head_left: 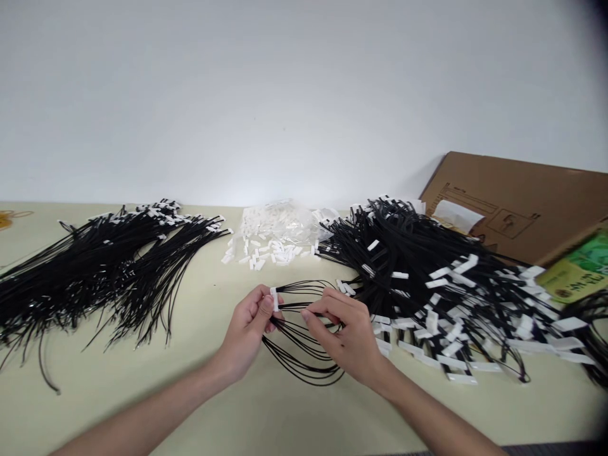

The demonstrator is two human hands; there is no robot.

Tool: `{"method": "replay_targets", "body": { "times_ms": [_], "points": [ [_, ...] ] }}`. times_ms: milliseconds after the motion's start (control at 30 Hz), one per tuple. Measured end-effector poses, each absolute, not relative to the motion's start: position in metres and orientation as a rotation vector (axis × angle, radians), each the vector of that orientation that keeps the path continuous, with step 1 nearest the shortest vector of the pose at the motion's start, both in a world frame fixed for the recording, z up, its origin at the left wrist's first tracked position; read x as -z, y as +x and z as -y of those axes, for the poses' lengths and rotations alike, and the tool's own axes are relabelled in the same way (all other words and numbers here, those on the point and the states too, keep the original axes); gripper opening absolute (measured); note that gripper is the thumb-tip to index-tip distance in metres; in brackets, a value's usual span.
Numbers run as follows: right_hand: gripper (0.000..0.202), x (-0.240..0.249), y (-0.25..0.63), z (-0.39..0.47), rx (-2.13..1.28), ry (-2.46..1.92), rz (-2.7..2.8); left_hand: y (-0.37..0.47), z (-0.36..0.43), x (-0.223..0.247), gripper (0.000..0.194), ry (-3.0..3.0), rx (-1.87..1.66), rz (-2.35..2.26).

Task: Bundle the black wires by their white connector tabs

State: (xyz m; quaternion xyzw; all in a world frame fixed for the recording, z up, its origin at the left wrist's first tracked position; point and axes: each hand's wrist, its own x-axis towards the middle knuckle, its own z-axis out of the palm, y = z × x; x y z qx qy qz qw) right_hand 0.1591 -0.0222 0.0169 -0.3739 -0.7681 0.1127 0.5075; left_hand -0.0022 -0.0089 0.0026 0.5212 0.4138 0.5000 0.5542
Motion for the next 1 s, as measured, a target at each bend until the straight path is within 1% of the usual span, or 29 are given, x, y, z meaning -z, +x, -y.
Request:
{"method": "replay_targets", "body": {
  "times_ms": [267, 433, 1000],
  "points": [
    [0.016, -0.0156, 0.1595, 0.0212, -0.374, -0.967, 1.815, -0.0023, 0.0112, -0.0046, 0.030, 1.293, -1.176, -1.024],
    [0.017, -0.0151, 0.1588, 0.0219, -0.408, -0.969, 1.812, -0.0023, 0.0113, -0.0053, 0.030, 1.299, -1.170, -1.005],
    [0.016, -0.0141, 0.1574, 0.0234, -0.333, -0.938, 1.865, -0.0021, 0.0115, -0.0054, 0.031, 1.309, -1.114, -0.994]
  ]
}}
